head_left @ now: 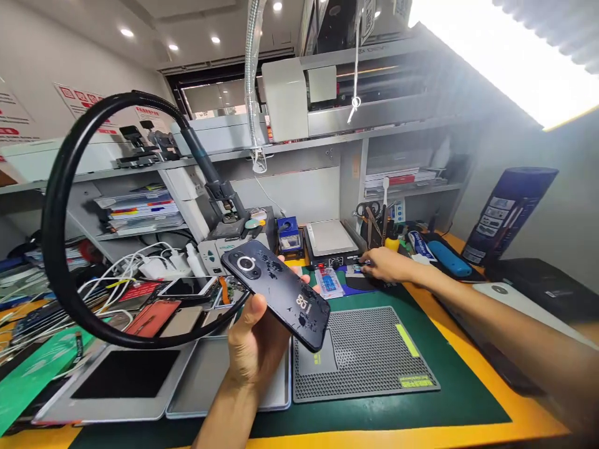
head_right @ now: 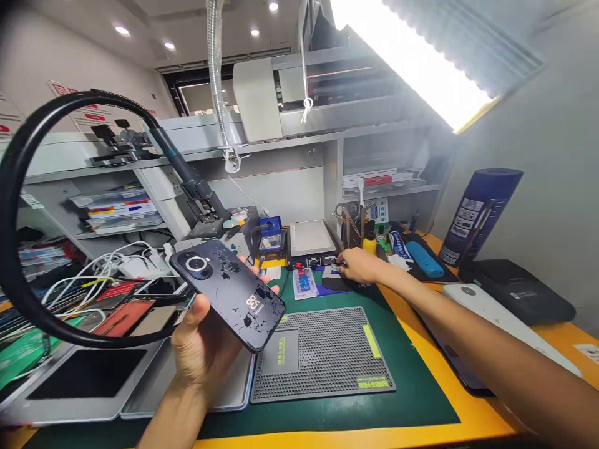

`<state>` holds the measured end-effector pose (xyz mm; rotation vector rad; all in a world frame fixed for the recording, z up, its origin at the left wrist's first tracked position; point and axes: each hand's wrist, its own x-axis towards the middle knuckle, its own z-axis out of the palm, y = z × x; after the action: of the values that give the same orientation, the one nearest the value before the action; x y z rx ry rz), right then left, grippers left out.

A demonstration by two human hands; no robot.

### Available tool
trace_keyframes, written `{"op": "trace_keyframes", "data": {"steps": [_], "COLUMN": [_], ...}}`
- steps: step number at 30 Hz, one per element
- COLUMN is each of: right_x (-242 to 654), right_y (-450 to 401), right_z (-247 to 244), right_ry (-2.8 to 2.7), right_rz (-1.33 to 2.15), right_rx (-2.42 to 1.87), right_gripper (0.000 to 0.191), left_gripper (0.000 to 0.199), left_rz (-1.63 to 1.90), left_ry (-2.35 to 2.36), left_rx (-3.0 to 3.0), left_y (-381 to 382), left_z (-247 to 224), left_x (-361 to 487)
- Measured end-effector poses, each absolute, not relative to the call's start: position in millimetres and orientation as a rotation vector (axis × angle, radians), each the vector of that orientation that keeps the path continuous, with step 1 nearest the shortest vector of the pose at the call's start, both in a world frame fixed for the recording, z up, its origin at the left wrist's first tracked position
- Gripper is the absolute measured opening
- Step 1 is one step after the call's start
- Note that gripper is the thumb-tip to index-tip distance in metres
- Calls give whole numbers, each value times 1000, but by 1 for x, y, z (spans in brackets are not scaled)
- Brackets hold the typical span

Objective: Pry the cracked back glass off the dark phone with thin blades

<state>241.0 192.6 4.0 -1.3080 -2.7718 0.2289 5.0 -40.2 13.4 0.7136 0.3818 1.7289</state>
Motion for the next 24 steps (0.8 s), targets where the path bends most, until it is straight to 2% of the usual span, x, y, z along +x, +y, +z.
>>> {"op": "trace_keyframes", "data": {"steps": [6,11,17,24], "right_x": [277,282,277,272], "right_y": [195,186,177,192], "right_z": [33,28,29,25], "right_ry": [-2803,-2878,-2986,-2800], "right_rz": [361,453,483,437], "right_rx": [-1528,-1642,-1723,-1723], "right_gripper": [24,34,26,30], "left_gripper": [61,69,72,67], "left_rz": [1724,1720,1727,1717], "left_ry": [634,794,835,775], "left_rx": [632,597,568,531], "left_y": [-40,-40,-41,-41], "left_z": [12,19,23,21], "left_x": [4,11,17,15]}}
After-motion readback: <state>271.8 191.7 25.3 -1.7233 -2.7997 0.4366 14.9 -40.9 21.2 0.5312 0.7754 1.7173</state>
